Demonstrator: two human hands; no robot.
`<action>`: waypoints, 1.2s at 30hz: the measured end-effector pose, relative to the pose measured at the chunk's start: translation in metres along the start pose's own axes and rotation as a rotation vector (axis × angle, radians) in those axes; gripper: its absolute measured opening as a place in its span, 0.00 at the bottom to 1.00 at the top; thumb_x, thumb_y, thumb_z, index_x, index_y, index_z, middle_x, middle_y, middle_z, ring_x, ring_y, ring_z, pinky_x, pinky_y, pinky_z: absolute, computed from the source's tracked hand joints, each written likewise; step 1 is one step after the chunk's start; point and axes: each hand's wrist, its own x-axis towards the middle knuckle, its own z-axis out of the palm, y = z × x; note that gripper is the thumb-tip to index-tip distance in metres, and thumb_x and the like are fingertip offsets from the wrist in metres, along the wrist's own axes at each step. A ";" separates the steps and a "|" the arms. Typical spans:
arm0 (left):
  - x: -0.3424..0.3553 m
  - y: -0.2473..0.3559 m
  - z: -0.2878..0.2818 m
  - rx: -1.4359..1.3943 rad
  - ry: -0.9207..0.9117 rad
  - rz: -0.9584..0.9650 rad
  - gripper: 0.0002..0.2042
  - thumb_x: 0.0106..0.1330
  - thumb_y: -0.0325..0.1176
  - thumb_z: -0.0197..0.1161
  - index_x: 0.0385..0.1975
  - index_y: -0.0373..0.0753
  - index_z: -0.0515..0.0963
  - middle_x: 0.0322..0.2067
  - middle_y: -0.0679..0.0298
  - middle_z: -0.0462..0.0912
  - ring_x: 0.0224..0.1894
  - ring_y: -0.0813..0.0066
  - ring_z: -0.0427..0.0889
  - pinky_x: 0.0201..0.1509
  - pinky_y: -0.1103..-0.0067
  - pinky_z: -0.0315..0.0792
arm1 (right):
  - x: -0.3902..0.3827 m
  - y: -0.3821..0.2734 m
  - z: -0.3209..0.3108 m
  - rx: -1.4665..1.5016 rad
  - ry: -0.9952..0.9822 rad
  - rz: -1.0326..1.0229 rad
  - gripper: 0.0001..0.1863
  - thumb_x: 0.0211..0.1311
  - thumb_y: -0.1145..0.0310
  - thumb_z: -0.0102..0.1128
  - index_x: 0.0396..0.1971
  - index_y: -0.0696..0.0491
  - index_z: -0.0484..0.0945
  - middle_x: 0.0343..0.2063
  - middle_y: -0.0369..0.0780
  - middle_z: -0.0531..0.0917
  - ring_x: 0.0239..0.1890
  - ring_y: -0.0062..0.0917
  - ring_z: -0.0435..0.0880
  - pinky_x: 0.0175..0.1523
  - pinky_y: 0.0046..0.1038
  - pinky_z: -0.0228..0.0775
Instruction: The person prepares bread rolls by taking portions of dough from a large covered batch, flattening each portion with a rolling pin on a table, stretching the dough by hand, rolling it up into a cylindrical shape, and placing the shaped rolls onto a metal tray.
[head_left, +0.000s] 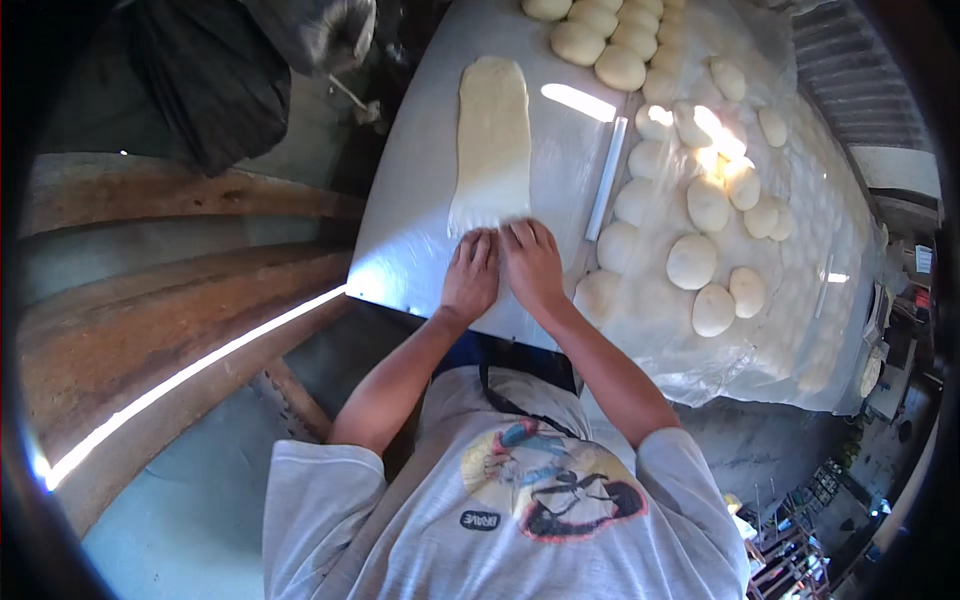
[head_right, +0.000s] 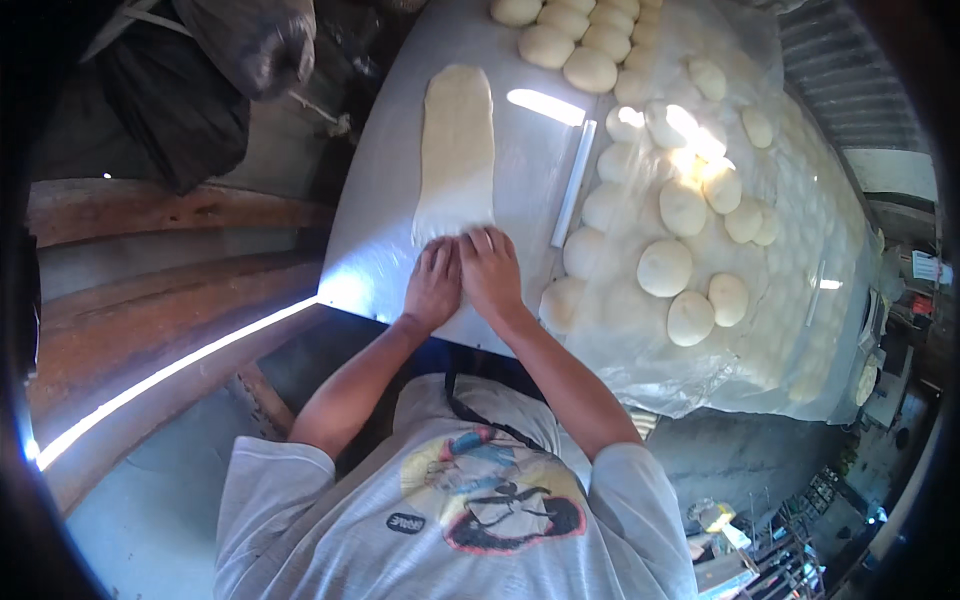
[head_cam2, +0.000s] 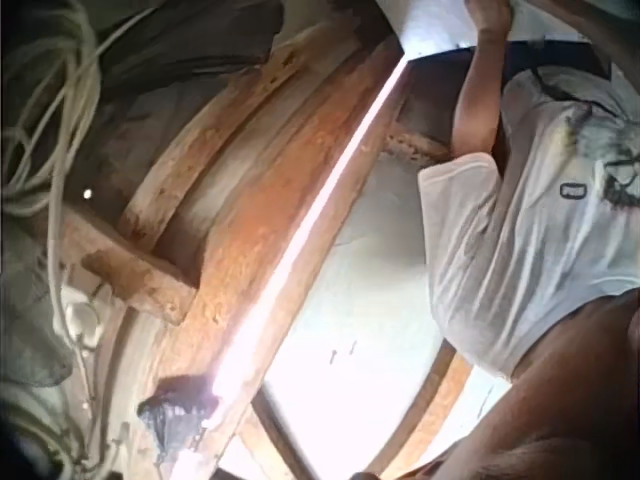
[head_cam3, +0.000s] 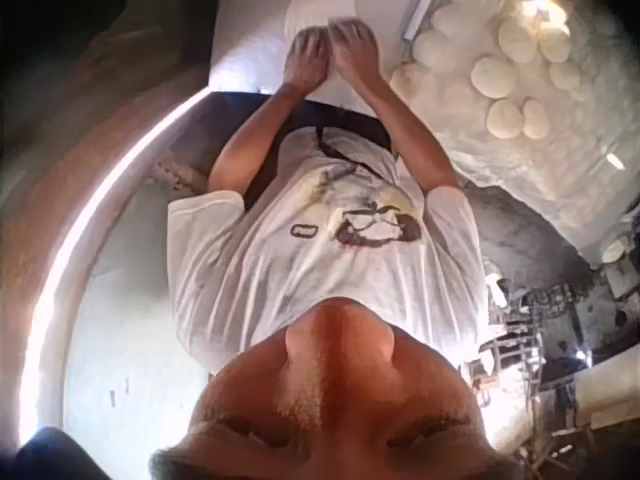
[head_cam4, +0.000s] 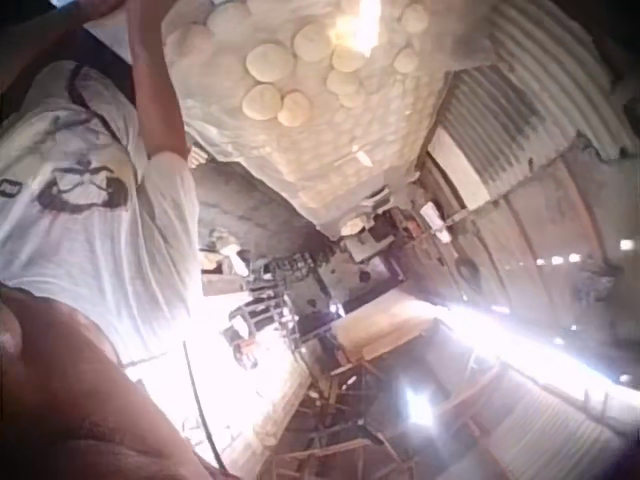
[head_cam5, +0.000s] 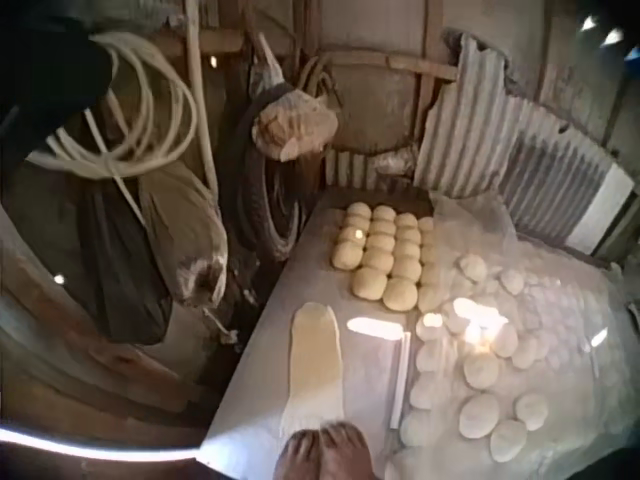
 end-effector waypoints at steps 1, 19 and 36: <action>-0.006 0.000 0.004 -0.004 -0.028 0.024 0.26 0.63 0.32 0.55 0.59 0.24 0.70 0.59 0.48 0.70 0.65 0.50 0.66 0.71 0.64 0.62 | 0.004 -0.003 0.002 0.010 0.031 -0.025 0.21 0.56 0.73 0.56 0.51 0.61 0.78 0.49 0.44 0.78 0.57 0.37 0.75 0.63 0.36 0.69; 0.176 -0.096 -0.018 -0.383 0.211 -0.202 0.13 0.69 0.24 0.55 0.51 0.32 0.77 0.44 0.47 0.83 0.50 0.49 0.81 0.56 0.63 0.75 | 0.182 0.069 0.030 0.194 -0.246 0.389 0.20 0.52 0.81 0.54 0.47 0.56 0.80 0.50 0.50 0.82 0.50 0.44 0.81 0.55 0.42 0.75; 0.288 -0.174 -0.003 -0.188 0.341 0.210 0.11 0.56 0.22 0.61 0.38 0.37 0.84 0.40 0.60 0.85 0.51 0.62 0.81 0.62 0.66 0.72 | 0.320 0.141 0.056 -0.045 0.174 -0.235 0.05 0.53 0.70 0.58 0.22 0.51 0.81 0.27 0.38 0.80 0.37 0.31 0.80 0.51 0.33 0.70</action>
